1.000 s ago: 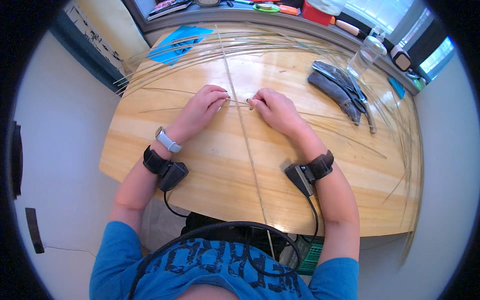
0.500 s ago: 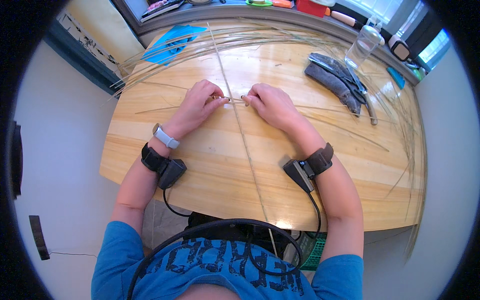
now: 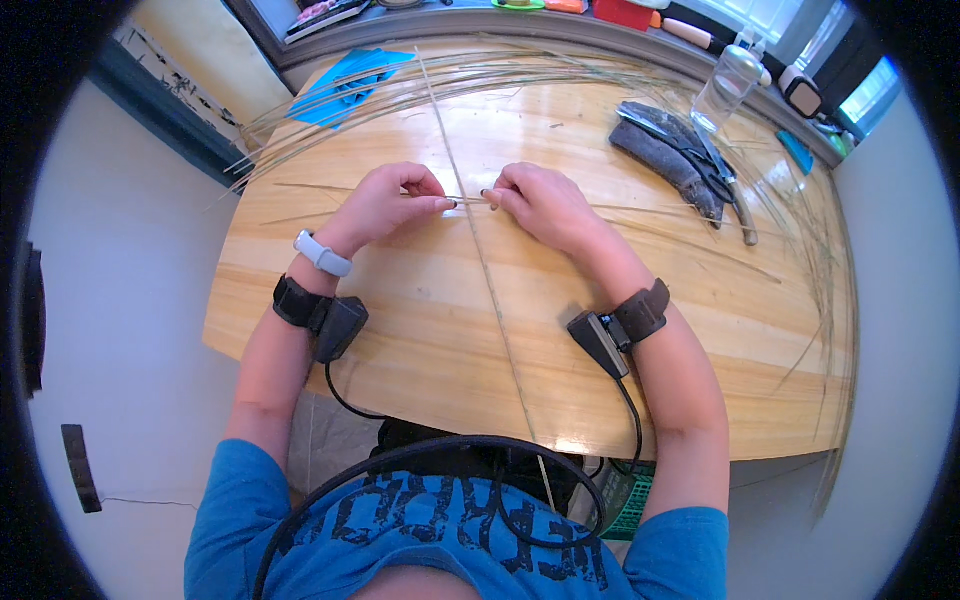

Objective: Weaving thin bamboo strips together on a table to form a base structure.

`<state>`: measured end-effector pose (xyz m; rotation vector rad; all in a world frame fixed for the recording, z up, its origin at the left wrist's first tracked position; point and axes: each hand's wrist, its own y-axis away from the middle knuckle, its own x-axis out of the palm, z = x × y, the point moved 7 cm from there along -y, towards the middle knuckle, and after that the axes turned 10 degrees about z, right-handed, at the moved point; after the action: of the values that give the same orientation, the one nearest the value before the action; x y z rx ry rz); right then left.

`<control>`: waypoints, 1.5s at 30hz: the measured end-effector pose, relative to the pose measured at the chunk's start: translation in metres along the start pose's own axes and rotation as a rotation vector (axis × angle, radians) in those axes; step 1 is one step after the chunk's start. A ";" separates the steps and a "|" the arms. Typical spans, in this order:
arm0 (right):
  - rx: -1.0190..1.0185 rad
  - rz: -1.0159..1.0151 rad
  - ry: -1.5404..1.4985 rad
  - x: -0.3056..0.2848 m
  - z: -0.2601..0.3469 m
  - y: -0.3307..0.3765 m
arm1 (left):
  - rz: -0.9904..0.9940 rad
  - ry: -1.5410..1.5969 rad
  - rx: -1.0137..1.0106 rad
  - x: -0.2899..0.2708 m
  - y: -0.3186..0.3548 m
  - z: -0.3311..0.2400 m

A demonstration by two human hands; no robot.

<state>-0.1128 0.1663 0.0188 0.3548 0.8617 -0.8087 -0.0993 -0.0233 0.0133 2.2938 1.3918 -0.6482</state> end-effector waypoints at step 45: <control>0.039 0.055 -0.045 -0.006 -0.001 0.000 | -0.324 -0.895 0.122 0.041 0.048 -0.051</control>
<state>-0.1156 0.1698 0.0224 0.3919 0.7917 -0.7805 -0.0307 0.0124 0.0359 1.4845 1.2526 -1.6330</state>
